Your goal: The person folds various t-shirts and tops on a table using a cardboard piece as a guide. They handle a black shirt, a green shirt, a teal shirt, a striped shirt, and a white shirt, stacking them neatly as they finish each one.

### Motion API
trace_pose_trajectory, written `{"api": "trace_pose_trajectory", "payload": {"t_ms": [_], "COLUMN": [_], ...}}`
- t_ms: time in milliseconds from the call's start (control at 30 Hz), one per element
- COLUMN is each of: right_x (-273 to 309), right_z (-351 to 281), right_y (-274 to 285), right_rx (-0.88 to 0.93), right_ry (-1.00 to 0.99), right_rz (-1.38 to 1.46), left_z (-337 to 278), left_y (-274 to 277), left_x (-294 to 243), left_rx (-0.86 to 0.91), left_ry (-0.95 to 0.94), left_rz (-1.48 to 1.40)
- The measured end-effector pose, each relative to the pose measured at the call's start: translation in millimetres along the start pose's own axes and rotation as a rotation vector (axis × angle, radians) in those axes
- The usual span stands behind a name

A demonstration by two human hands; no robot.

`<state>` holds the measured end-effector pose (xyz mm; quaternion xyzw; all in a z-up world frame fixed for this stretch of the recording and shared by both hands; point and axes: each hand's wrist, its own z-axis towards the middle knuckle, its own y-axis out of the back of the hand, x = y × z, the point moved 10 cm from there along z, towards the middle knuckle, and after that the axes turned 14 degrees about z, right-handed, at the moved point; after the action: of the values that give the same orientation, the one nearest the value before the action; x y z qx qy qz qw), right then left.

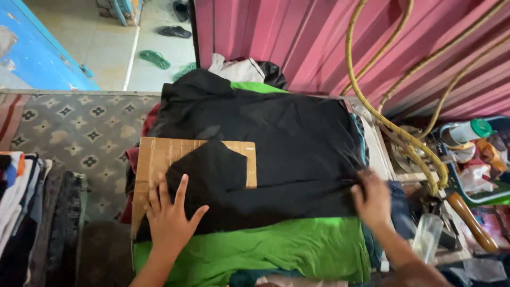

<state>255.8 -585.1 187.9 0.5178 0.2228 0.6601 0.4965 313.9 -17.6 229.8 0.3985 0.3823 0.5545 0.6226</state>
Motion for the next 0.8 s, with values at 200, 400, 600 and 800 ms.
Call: {"api": "trace_pose_trajectory", "payload": {"t_ms": [200, 400, 600, 800], "right_x": [12, 7, -50, 45], "right_z": [-27, -12, 112, 249], "right_y": [-75, -71, -65, -109], "right_rx": [0.287, 0.429, 0.261, -0.039], "right_ry": [0.215, 0.221, -0.315, 0.358], "right_rz": [-0.109, -0.157, -0.051, 0.159], "left_z": [23, 44, 130, 254], "left_y": [-42, -51, -100, -226], "left_x": [29, 55, 108, 92], "left_rx": [0.042, 0.034, -0.022, 0.318], "left_ry": [0.049, 0.033, 0.189, 0.266], "left_rz": [0.375, 0.205, 0.036, -0.326]}}
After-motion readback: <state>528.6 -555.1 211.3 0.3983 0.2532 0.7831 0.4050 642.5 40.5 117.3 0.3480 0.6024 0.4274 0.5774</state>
